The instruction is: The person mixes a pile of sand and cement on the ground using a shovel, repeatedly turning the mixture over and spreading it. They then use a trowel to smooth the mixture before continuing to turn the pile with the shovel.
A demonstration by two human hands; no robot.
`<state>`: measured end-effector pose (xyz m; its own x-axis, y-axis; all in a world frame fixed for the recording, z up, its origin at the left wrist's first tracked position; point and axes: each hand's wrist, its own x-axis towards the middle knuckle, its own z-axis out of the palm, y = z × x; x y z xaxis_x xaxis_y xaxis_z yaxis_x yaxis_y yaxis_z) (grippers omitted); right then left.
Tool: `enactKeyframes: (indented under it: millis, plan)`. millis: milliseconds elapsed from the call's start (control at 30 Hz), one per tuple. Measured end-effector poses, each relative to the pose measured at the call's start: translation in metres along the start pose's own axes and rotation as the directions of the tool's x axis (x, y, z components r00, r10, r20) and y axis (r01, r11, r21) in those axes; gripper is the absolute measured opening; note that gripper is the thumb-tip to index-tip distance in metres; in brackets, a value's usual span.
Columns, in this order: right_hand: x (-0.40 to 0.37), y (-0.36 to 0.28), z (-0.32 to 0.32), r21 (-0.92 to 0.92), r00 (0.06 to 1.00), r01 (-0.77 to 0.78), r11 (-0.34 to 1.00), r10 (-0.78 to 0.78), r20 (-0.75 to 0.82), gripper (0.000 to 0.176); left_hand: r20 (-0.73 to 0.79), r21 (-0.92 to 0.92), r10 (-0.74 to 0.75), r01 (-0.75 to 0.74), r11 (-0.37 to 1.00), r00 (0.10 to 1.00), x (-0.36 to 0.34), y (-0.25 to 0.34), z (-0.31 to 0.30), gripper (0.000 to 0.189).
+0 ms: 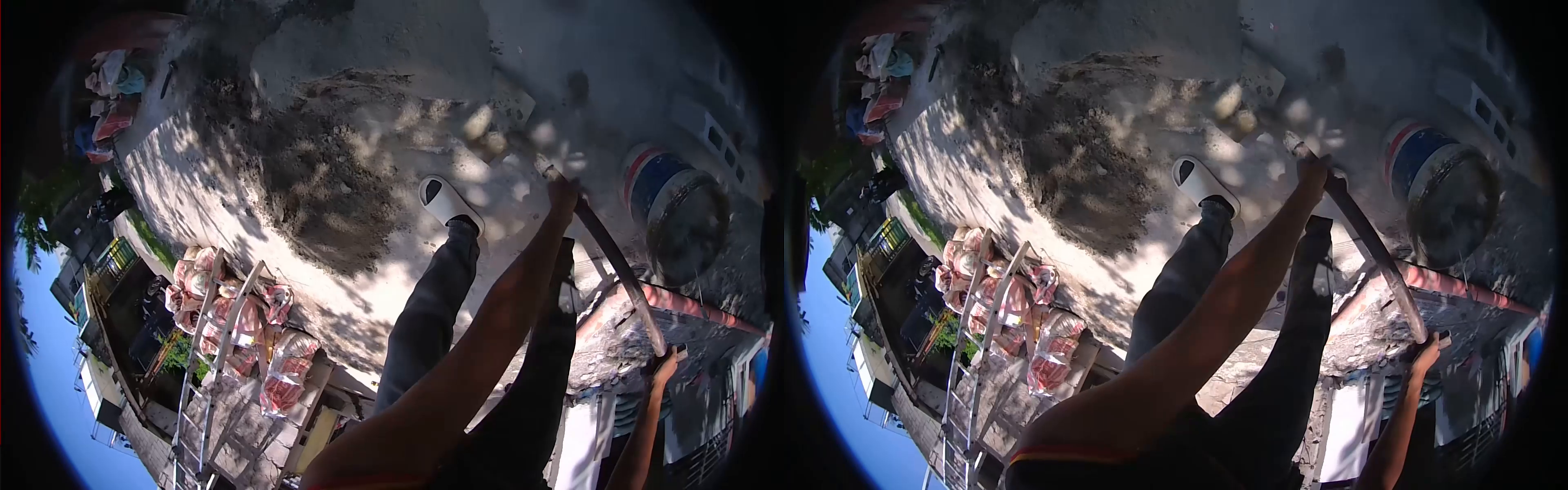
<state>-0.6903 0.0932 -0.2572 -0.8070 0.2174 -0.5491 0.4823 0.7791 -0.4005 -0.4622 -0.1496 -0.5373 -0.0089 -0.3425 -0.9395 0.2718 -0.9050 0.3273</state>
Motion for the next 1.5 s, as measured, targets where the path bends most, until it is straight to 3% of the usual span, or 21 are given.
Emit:
enactKeyframes:
  millis: [33,100,167,200,333,500,667,733,767,800,867,900,933,1000,1033,1067,1133,1233,1300,1433,1500]
  plan:
    - [-0.018,-0.016,0.039,-0.109,0.999,0.008,0.994,-0.003,0.044,0.03,-0.107,-0.101,0.167,-0.178,0.979,0.98,0.022,0.022,-0.011,0.009]
    - [-0.053,-0.02,0.101,-0.023,0.998,-0.01,1.0,0.011,0.063,0.028,0.011,-0.02,0.192,-0.192,0.981,0.981,0.064,0.063,-0.048,0.01]
    - [-0.135,-0.056,0.163,-0.017,0.995,-0.093,0.996,0.094,0.039,0.027,-0.003,-0.265,0.033,-0.033,0.964,0.999,0.054,0.128,-0.071,0.009]
    - [-0.114,-0.033,0.163,0.029,0.996,0.05,0.998,-0.052,0.076,0.026,0.019,-0.301,0.042,-0.034,0.953,0.999,0.065,0.137,-0.078,0.009]
    - [-0.083,-0.009,0.161,0.064,0.98,0.165,0.984,-0.17,0.102,0.023,0.067,-0.375,0.089,-0.058,0.925,0.994,0.063,0.137,-0.08,0.013]
    - [-0.069,0.002,0.146,0.081,0.978,0.053,0.995,-0.068,0.195,0.022,-0.034,-0.4,0.01,-0.023,0.916,0.999,0.045,0.127,-0.101,0.016]
    - [-0.12,-0.005,0.16,0.014,0.964,0.143,0.99,-0.142,0.224,0.02,-0.102,-0.389,0.074,-0.108,0.915,0.992,0.017,0.124,-0.152,0.01]
    - [-0.064,0.035,0.164,-0.003,0.825,0.507,0.862,-0.484,0.293,0.017,-0.079,-0.38,0.022,-0.05,0.924,0.997,0.018,0.121,-0.186,0.01]
    - [-0.054,0.042,0.165,-0.11,0.774,0.59,0.8,-0.521,0.361,0.017,-0.011,-0.475,0.08,-0.076,0.877,0.997,0.018,0.114,-0.206,0.012]
    - [-0.075,0.027,0.173,-0.201,0.716,0.671,0.714,-0.553,0.426,0.019,-0.07,-0.489,-0.063,0.021,0.872,0.996,0.009,0.127,-0.219,0.009]
    - [-0.113,0.007,0.189,-0.192,0.701,0.669,0.718,-0.525,0.482,0.021,-0.202,-0.43,0.175,-0.247,0.868,0.964,-0.027,0.146,-0.241,0.008]
    - [-0.1,0.025,0.192,-0.02,0.636,0.685,0.728,-0.585,0.503,0.018,-0.188,-0.597,0.099,-0.194,0.779,0.977,-0.034,0.158,-0.257,0.007]
    - [-0.15,0.001,0.194,0.098,0.476,0.786,0.61,-0.698,0.535,0.015,-0.121,-0.698,0.168,-0.204,0.687,0.978,-0.052,0.17,-0.271,0.01]
    - [-0.2,-0.016,0.18,0.229,0.079,0.889,0.397,-0.625,0.777,0.003,-0.158,-0.786,0.077,-0.173,0.594,0.984,-0.073,0.19,-0.311,0.015]
    - [-0.238,-0.026,0.177,0.352,0.078,0.751,0.558,-0.605,0.792,0.012,-0.152,-0.7,0.175,-0.231,0.675,0.973,-0.091,0.196,-0.329,0.014]
    - [-0.265,-0.052,0.182,0.469,-0.491,0.855,-0.22,-0.633,0.598,0.017,-0.219,-0.524,0.221,-0.306,0.795,0.95,-0.103,0.196,-0.348,0.015]
    - [-0.265,-0.021,0.177,0.589,-0.682,0.729,-0.348,-0.443,0.583,0.033,-0.315,-0.629,0.057,-0.253,0.735,0.947,-0.132,0.2,-0.37,0.019]
    - [-0.243,-0.017,0.158,0.603,-0.649,0.746,-0.283,-0.513,0.562,0.034,-0.227,-0.663,0.217,-0.314,0.68,0.949,-0.178,0.199,-0.367,0.018]
    - [-0.224,-0.043,0.148,0.544,-0.435,0.838,0.03,-0.566,0.7,0.029,-0.226,-0.649,0.261,-0.346,0.678,0.938,-0.21,0.208,-0.33,0.019]
    - [-0.168,-0.044,0.125,0.496,-0.354,0.866,0.06,-0.626,0.695,0.031,-0.188,-0.7,0.283,-0.33,0.633,0.941,-0.184,0.21,-0.282,0.02]
    - [-0.16,-0.049,0.113,0.14,0.248,0.672,0.727,-0.399,0.883,0.015,-0.203,-0.684,0.228,-0.305,0.662,0.952,-0.142,0.204,-0.251,0.019]
